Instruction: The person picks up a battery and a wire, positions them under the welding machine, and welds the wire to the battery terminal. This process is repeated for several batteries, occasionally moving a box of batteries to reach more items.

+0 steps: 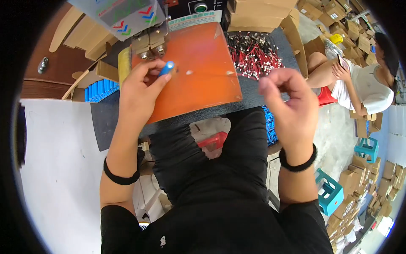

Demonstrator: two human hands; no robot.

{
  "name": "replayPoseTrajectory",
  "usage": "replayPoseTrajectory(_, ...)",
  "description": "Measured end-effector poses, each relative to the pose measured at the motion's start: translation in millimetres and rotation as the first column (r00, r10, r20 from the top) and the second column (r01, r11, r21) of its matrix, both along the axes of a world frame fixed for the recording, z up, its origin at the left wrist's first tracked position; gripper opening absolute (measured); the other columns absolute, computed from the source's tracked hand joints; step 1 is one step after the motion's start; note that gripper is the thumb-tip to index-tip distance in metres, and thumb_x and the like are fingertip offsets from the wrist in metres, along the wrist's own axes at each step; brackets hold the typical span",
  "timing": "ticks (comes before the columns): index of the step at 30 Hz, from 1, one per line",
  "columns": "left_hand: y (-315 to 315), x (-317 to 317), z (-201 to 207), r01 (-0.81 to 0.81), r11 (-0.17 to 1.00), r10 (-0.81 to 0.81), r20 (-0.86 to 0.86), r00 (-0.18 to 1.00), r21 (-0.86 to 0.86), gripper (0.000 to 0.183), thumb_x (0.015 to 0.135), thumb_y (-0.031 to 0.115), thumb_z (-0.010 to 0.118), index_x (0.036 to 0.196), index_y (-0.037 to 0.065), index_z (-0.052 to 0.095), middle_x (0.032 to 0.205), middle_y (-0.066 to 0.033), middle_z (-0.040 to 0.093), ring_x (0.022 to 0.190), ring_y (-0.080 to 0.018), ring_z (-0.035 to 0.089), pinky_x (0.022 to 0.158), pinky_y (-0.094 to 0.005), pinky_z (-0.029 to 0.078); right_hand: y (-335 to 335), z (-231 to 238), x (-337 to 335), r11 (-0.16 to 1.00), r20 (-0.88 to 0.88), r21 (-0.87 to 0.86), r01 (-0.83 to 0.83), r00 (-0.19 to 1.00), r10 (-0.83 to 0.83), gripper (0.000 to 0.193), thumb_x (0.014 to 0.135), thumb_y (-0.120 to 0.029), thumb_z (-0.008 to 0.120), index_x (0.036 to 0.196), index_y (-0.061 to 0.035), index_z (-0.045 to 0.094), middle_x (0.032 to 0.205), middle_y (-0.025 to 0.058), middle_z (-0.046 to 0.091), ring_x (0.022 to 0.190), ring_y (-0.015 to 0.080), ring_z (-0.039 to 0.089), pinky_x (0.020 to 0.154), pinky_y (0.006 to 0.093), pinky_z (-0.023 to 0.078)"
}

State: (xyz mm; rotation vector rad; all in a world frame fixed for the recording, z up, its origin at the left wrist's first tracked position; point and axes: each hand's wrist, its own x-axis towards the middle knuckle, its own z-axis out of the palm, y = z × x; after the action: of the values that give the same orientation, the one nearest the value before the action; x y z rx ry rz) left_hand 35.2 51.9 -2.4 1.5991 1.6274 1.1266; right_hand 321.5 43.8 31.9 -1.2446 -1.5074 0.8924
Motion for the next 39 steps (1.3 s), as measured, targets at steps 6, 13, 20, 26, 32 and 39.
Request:
replayPoseTrajectory(6,7,-2,-9,-0.017,0.995,0.013,0.031,0.999,0.103,0.030,0.085,0.013,0.075,0.109,-0.003,0.068,0.092,-0.0115,0.070,0.083,-0.0191,0.067,0.078,-0.0309,0.053,11,-9,-31,0.996,-0.053,-0.079,-0.050,0.998,0.046,0.009,0.093,-0.006,0.067,0.095,0.0009,0.062,0.084,0.0000,0.065,0.077,0.0064,0.059,0.072,0.0208,0.047)
replayPoseTrajectory(13,10,-4,-11,-0.027,0.997,0.026,0.016,1.000,0.072,0.030,0.083,0.012,0.075,0.107,-0.005,0.067,0.087,-0.0132,0.070,0.081,-0.0209,0.068,0.075,-0.0314,0.054,36,-7,-28,0.954,-0.239,-0.229,-0.195,0.961,0.139,0.016,0.096,-0.014,0.062,0.097,0.0016,0.064,0.082,0.0054,0.069,0.074,0.0097,0.059,0.071,0.0230,0.046)
replayPoseTrajectory(20,10,-2,-12,-0.041,0.997,0.040,0.029,0.999,0.062,0.029,0.083,0.012,0.075,0.106,-0.005,0.067,0.087,-0.0136,0.070,0.079,-0.0208,0.067,0.074,-0.0309,0.053,53,-12,-29,0.941,-0.228,-0.254,-0.225,0.959,0.168,0.016,0.095,-0.015,0.063,0.096,0.0007,0.065,0.081,0.0035,0.069,0.072,0.0072,0.056,0.069,0.0216,0.044)
replayPoseTrajectory(26,11,-2,-10,-0.052,0.996,0.049,0.041,0.998,0.066,0.028,0.083,0.014,0.074,0.104,-0.004,0.067,0.086,-0.0127,0.069,0.078,-0.0207,0.066,0.074,-0.0319,0.053,54,-7,-38,0.956,-0.112,-0.188,-0.225,0.972,0.207,0.015,0.094,-0.015,0.063,0.094,0.0004,0.065,0.080,0.0025,0.068,0.069,0.0047,0.053,0.066,0.0200,0.042)
replayPoseTrajectory(32,12,-3,-12,-0.045,0.995,0.048,-0.025,0.999,0.091,0.027,0.083,0.015,0.074,0.102,-0.003,0.067,0.086,-0.0130,0.070,0.079,-0.0216,0.067,0.075,-0.0321,0.053,52,-8,-40,0.964,-0.047,-0.163,-0.211,0.977,0.206,0.014,0.094,-0.014,0.064,0.094,0.0004,0.065,0.080,0.0019,0.068,0.069,0.0039,0.053,0.065,0.0188,0.042)
replayPoseTrajectory(39,13,-5,-13,-0.035,0.998,0.035,0.000,0.999,0.059,0.029,0.082,0.017,0.075,0.101,-0.003,0.068,0.088,-0.0143,0.071,0.081,-0.0237,0.069,0.076,-0.0334,0.053,49,-12,-41,0.966,-0.065,-0.140,-0.217,0.976,0.210,0.014,0.095,-0.013,0.063,0.099,0.0001,0.065,0.083,0.0017,0.068,0.072,0.0061,0.055,0.067,0.0216,0.043)
